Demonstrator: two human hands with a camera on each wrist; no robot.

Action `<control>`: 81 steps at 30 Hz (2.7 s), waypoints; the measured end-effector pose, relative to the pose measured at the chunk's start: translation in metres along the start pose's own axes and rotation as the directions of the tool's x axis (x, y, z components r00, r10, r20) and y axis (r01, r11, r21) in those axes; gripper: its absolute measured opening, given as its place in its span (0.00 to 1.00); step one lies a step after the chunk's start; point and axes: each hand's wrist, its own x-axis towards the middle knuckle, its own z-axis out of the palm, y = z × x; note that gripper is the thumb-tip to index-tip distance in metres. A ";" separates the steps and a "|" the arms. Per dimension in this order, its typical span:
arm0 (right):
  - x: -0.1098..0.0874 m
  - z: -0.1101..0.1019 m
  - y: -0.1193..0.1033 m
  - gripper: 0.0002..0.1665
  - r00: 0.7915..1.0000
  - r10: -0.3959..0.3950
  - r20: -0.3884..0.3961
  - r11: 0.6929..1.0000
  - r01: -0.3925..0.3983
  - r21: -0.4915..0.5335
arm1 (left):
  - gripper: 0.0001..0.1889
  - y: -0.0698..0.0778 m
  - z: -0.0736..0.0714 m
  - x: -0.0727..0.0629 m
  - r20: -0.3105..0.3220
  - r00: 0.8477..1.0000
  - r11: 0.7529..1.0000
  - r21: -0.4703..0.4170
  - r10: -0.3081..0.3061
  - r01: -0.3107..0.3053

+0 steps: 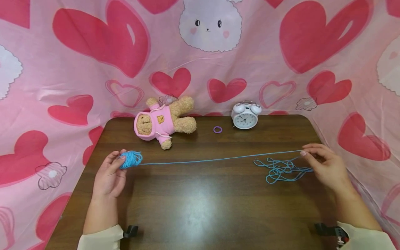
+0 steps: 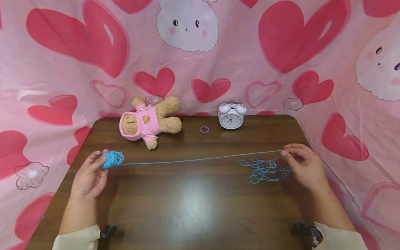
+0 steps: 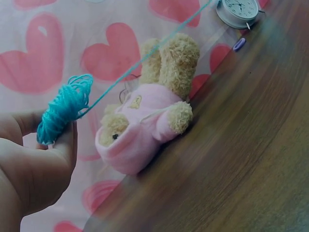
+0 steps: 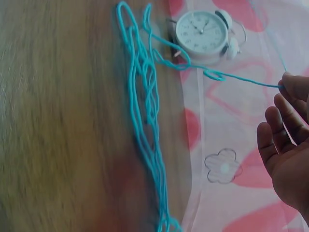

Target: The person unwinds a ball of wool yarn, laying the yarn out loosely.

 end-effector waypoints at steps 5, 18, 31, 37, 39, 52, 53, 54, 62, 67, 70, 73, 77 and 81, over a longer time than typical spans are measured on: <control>-0.003 -0.010 0.008 0.03 0.999 0.021 -0.028 1.000 -0.022 -0.013 | 0.13 0.003 -0.002 -0.001 -0.008 1.000 1.000 -0.009 0.006 -0.006; -0.011 -0.045 0.043 0.11 0.988 0.147 -0.057 0.986 -0.151 -0.076 | 0.13 0.009 -0.005 -0.004 -0.001 1.000 0.999 -0.042 0.011 -0.011; -0.019 -0.071 0.073 0.05 0.951 0.309 -0.035 0.928 -0.309 -0.207 | 0.12 0.015 -0.006 -0.006 -0.030 1.000 0.999 -0.038 0.003 -0.004; -0.023 -0.069 0.090 0.21 0.939 0.344 0.002 0.897 -0.328 -0.295 | 0.12 0.016 -0.008 -0.005 -0.008 1.000 0.998 -0.061 0.017 -0.017; -0.024 -0.069 0.095 0.22 0.934 0.358 0.018 0.885 -0.333 -0.324 | 0.12 0.018 -0.008 -0.006 -0.014 1.000 0.998 -0.055 0.017 -0.017; -0.027 -0.068 0.113 0.25 0.909 0.402 0.112 0.831 -0.311 -0.460 | 0.12 0.024 -0.011 -0.007 -0.014 1.000 0.995 -0.095 0.023 -0.024; -0.027 -0.068 0.113 0.24 0.910 0.399 0.113 0.829 -0.306 -0.469 | 0.12 0.024 -0.011 -0.008 -0.016 1.000 0.995 -0.101 0.024 -0.026; -0.027 -0.067 0.114 0.23 0.912 0.394 0.115 0.828 -0.298 -0.474 | 0.12 0.025 -0.011 -0.008 -0.020 0.999 0.994 -0.107 0.026 -0.028; -0.026 -0.061 0.117 0.18 0.928 0.352 0.124 0.831 -0.249 -0.497 | 0.11 0.022 -0.010 -0.008 -0.041 0.999 0.995 -0.100 0.017 -0.021; -0.028 -0.060 0.115 0.19 0.925 0.361 0.121 0.826 -0.257 -0.501 | 0.11 0.016 -0.007 -0.005 -0.023 1.000 0.996 -0.090 0.008 -0.010; -0.028 -0.060 0.113 0.18 0.925 0.362 0.120 0.829 -0.260 -0.496 | 0.12 0.012 -0.005 -0.003 -0.009 1.000 0.997 -0.082 0.002 -0.003; -0.028 -0.060 0.110 0.18 0.922 0.371 0.111 0.825 -0.273 -0.495 | 0.12 0.008 -0.002 -0.002 -0.003 1.000 0.998 -0.067 -0.006 0.006; -0.026 -0.059 0.101 0.19 0.921 0.378 0.088 0.828 -0.294 -0.478 | 0.12 0.005 0.001 -0.001 -0.009 1.000 0.999 -0.038 -0.029 0.029; -0.023 -0.052 0.090 0.20 0.939 0.333 0.090 0.862 -0.265 -0.432 | 0.11 0.003 0.004 -0.001 -0.013 0.999 0.999 -0.007 -0.039 0.039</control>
